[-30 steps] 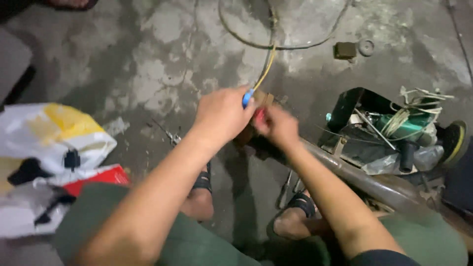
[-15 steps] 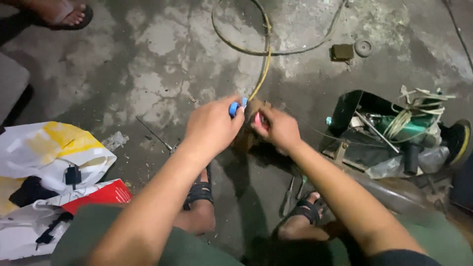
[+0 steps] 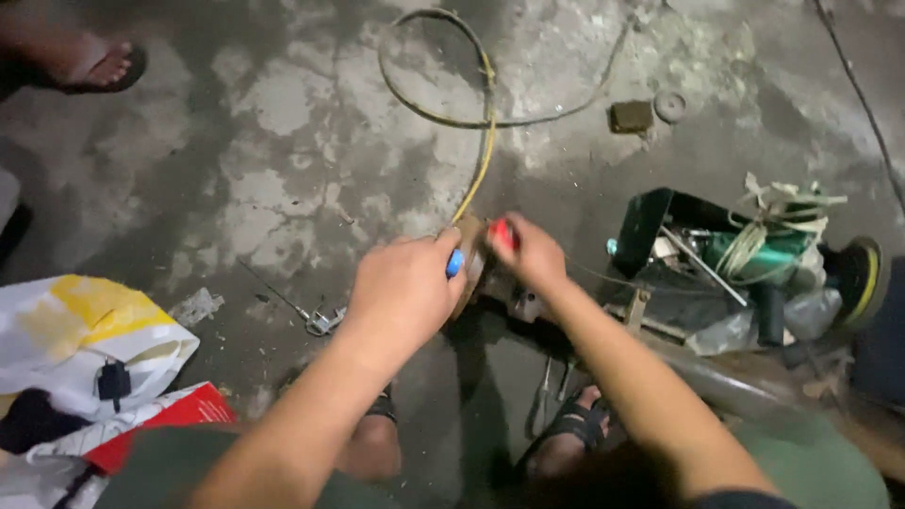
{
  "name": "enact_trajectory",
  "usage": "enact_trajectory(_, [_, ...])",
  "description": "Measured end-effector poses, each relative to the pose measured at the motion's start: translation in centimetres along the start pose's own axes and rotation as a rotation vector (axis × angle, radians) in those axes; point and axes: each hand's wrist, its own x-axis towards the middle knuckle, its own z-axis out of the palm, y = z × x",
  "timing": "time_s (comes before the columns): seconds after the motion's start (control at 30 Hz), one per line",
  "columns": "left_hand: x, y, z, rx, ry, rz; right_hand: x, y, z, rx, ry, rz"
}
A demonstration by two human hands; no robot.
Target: The person scrubs a rusty metal axle or shaft with a red abrasive pad and a blue scraper tool. They rotate the part to clean different sections, focusing on the flange and the shaft surface.
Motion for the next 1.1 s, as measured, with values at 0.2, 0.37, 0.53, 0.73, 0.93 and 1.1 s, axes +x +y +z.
enact_trajectory(0.2, [-0.5, 1.6, -0.4, 0.063, 0.016, 0.027, 1.5, -1.7, -1.3, -0.040, -0.064, 0.035])
enact_trajectory(0.37, [-1.0, 1.5, -3.9, 0.092, -0.019, 0.015, 0.3, -1.6, -2.1, -0.042, -0.092, -0.089])
enact_trajectory(0.53, [-2.7, 2.8, -8.7, 0.267, 0.043, 0.055, 4.9, -2.2, -1.0, -0.072, -0.160, 0.225])
enact_trajectory(0.73, [-3.0, -0.8, -7.2, 0.218, 0.215, 0.007, 1.1, -2.3, 1.2, -0.234, 0.095, -0.441])
enact_trajectory(0.93, [1.9, -4.7, -5.0, 0.093, -0.148, -0.206, 2.3, -3.6, 1.1, -0.398, -0.032, -0.099])
enact_trajectory(1.1, [3.6, -4.7, -4.3, 0.024, -0.175, -0.131, 0.1, -3.7, -0.4, -0.502, 0.020, -0.348])
